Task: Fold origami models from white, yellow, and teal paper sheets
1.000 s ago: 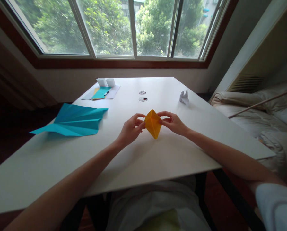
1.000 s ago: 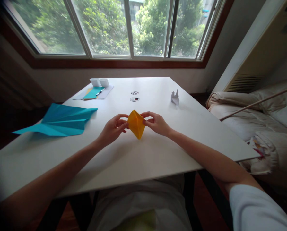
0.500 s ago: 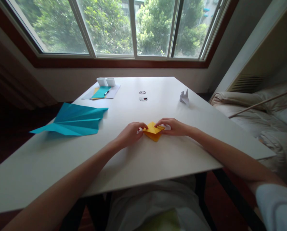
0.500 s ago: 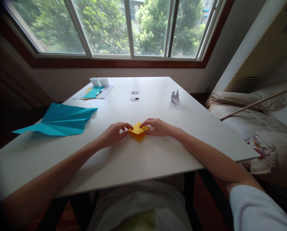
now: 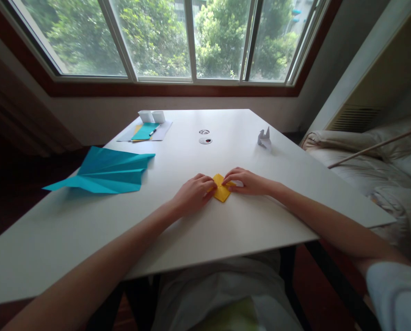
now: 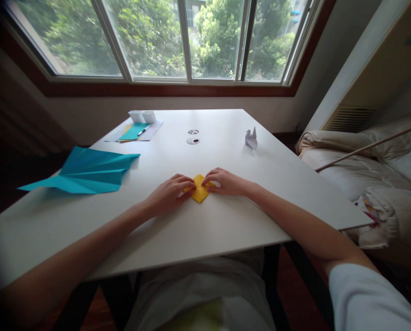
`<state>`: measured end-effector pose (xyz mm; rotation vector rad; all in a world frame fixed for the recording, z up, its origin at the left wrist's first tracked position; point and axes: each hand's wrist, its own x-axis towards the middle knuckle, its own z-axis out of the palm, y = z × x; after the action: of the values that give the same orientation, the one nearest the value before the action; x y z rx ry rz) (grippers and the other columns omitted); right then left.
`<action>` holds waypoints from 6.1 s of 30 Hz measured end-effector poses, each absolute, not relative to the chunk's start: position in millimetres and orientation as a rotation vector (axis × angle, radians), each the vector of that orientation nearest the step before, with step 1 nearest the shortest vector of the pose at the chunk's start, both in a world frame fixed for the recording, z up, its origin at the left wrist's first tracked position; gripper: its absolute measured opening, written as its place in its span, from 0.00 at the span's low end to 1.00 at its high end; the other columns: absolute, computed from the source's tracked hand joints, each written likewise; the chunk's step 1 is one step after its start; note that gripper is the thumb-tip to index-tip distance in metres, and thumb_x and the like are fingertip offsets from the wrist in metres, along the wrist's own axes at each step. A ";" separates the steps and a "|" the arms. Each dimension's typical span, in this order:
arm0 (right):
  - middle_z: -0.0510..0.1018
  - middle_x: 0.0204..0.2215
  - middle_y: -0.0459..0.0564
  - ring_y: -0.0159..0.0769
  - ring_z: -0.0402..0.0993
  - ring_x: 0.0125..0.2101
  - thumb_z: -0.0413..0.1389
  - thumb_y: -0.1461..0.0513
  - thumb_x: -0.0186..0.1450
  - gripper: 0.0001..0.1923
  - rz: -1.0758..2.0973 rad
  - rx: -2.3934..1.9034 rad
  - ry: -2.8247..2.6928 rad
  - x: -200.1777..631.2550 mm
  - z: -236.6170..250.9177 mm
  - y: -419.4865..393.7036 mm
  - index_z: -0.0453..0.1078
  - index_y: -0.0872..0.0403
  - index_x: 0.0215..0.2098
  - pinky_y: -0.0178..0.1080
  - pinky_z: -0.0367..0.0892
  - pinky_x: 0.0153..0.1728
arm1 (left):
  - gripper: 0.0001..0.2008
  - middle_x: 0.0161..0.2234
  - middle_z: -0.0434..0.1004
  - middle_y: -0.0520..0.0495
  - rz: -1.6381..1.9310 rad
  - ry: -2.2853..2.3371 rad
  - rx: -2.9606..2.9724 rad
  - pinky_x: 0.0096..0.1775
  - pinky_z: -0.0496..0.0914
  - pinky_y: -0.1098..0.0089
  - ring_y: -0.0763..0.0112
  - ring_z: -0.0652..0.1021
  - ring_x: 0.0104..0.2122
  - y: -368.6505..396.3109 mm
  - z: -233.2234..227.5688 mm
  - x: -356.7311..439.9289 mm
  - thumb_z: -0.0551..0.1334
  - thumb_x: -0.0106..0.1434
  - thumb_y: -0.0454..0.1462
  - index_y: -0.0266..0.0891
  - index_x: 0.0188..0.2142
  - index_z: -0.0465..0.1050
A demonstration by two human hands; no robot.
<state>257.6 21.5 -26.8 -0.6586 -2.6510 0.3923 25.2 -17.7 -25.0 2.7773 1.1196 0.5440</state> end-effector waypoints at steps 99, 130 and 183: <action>0.74 0.38 0.51 0.37 0.67 0.40 0.53 0.63 0.62 0.12 0.288 -0.947 -2.578 255.5 -34.9 27.4 0.74 0.46 0.43 0.42 0.59 0.45 | 0.19 0.42 0.75 0.48 0.329 0.946 2.924 0.44 0.66 0.67 0.67 0.72 0.42 -1.3 -16.1 8.3 0.51 0.61 0.29 0.49 0.45 0.73; 0.77 0.33 0.51 0.36 0.69 0.36 0.51 0.62 0.63 0.09 0.279 -0.772 -2.584 259.3 -28.9 23.4 0.74 0.53 0.36 0.39 0.64 0.40 | 0.11 0.39 0.72 0.44 0.737 0.934 2.843 0.40 0.69 0.71 0.72 0.74 0.36 -10.0 -21.7 11.6 0.50 0.63 0.32 0.38 0.37 0.71; 0.75 0.36 0.52 0.34 0.70 0.38 0.50 0.65 0.62 0.10 0.308 -0.578 -2.585 256.6 -33.0 22.9 0.72 0.53 0.39 0.38 0.67 0.40 | 0.10 0.35 0.76 0.45 0.508 1.035 2.866 0.39 0.68 0.69 0.67 0.73 0.37 -5.9 -21.8 5.6 0.55 0.61 0.35 0.38 0.34 0.75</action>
<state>256.6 22.9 -33.0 -0.5783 -2.5854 0.3077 5.6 -5.9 -21.8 2.8659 1.0350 0.5084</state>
